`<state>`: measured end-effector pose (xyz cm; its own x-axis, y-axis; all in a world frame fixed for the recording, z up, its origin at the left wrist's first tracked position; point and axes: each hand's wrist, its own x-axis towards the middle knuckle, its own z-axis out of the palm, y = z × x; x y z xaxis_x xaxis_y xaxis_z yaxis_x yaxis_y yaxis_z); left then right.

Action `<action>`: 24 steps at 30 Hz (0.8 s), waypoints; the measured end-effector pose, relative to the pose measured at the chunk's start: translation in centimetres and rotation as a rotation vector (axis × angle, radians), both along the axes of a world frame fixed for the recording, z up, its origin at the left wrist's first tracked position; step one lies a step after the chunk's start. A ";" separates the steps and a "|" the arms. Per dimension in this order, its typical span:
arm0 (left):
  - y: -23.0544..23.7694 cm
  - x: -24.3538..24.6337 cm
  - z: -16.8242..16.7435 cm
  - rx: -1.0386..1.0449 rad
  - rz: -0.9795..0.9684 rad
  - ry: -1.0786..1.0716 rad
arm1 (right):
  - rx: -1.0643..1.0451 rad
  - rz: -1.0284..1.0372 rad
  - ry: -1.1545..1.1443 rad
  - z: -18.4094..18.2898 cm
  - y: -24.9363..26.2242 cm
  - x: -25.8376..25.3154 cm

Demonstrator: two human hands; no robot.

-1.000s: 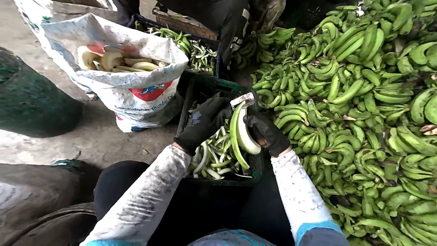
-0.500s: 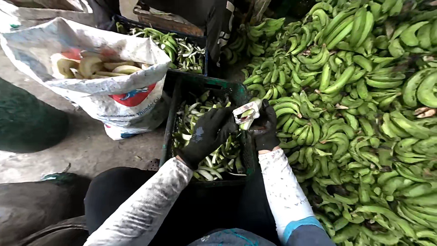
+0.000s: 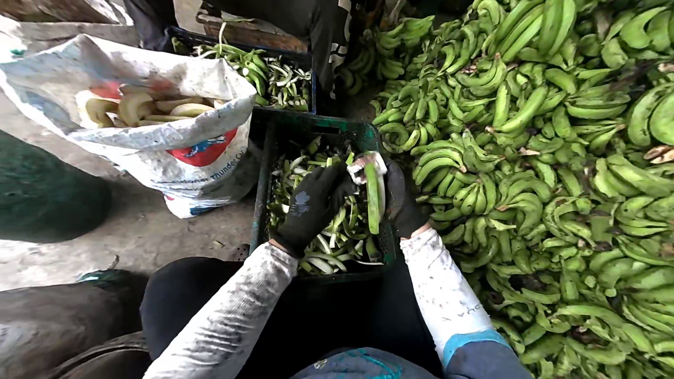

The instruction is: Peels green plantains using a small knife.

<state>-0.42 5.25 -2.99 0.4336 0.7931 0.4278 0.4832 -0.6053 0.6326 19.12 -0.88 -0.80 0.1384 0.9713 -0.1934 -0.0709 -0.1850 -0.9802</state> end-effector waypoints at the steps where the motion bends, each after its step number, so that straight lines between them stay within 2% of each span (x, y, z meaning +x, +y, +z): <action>1: 0.2 -0.3 0.4 -0.092 0.025 -0.004 | -0.035 0.023 -0.072 0.2 -0.3 -0.2; 3: 0.7 -0.9 1.6 -0.299 0.090 0.005 | -0.068 0.086 -0.112 0.4 -0.6 -0.5; 4: 1.0 -1.2 1.9 -0.379 0.122 0.019 | -0.083 0.103 -0.055 0.2 -0.4 -0.4; 6: 1.3 -1.6 1.7 -0.412 0.149 0.026 | -0.130 0.079 0.189 -0.5 0.5 -0.1; 9: 0.8 -1.9 0.9 -0.203 0.068 -0.012 | -0.138 -0.007 0.609 -0.5 2.4 0.5; 11: 0.0 -1.6 0.4 -0.034 -0.035 0.010 | -0.015 -0.058 0.692 -1.0 2.3 1.4; 13: -0.7 -1.0 -0.4 0.145 -0.115 0.051 | 0.178 -0.015 0.681 -2.3 1.9 2.6; 16: -2.0 0.1 -0.6 0.303 -0.185 0.095 | 0.178 0.138 0.883 -3.6 2.3 3.7; 18: -2.3 0.9 -0.8 0.258 -0.196 0.126 | 0.136 0.092 0.797 -3.2 1.6 3.3; 21: -1.5 1.3 -1.4 0.011 -0.157 0.105 | 0.111 -0.003 0.491 -2.5 0.9 1.6; 24: 0.2 0.6 -1.6 -0.191 0.005 0.043 | -0.012 0.045 0.492 -1.4 1.6 -0.2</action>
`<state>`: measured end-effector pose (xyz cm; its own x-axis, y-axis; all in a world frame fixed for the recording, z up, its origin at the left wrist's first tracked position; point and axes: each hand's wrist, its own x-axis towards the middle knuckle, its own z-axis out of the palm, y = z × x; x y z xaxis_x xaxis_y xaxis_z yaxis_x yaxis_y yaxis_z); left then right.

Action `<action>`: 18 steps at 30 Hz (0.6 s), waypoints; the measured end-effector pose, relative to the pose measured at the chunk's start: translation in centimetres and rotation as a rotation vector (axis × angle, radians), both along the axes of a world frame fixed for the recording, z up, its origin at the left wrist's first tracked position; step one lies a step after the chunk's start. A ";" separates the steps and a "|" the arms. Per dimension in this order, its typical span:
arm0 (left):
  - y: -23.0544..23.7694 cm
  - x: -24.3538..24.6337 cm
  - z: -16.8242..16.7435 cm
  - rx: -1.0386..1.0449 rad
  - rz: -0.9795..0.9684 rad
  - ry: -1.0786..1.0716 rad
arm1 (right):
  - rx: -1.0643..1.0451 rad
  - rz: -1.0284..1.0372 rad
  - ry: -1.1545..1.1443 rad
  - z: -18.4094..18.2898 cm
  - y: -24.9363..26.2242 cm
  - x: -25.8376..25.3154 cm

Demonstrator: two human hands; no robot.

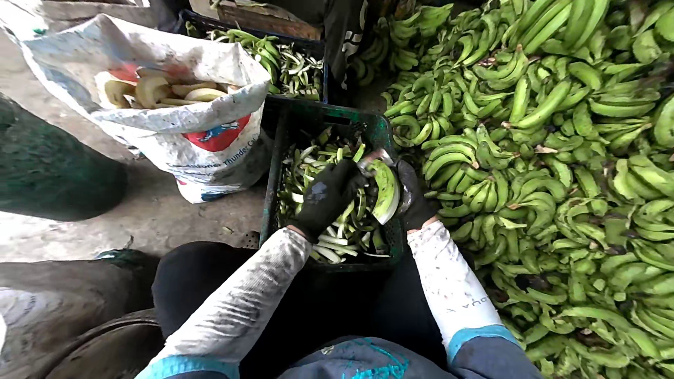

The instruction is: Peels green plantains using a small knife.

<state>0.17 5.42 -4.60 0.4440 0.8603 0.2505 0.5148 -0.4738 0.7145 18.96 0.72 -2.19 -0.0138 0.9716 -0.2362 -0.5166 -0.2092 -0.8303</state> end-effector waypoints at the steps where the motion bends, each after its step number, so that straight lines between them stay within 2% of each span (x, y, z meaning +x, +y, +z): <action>1: 0.5 -0.5 0.1 -0.073 0.055 -0.021 | -0.026 0.010 0.009 0.4 0.1 -0.4; 4: 1.1 -2.1 1.5 -0.207 0.159 -0.093 | 0.013 0.102 0.087 0.3 0.3 0.3; 6: 0.9 -2.9 1.9 -0.172 0.125 -0.134 | -0.048 0.108 0.185 -0.2 0.8 1.3; 9: -0.4 -3.3 1.9 -0.054 -0.106 -0.163 | -0.028 -0.001 0.165 -0.7 0.8 2.7; 12: -1.9 -2.5 1.7 0.095 -0.326 -0.127 | 0.128 -0.012 -0.032 -1.9 0.1 4.3; 14: -2.8 -1.5 1.3 0.139 -0.395 -0.074 | 0.103 0.023 0.027 -2.5 0.6 4.4; 16: -3.1 -0.5 0.8 0.107 -0.367 -0.028 | 0.103 0.040 0.028 -1.9 -0.2 3.5; 18: -2.7 0.0 0.3 0.083 -0.261 0.016 | 0.117 -0.008 -0.109 -0.5 -0.8 1.7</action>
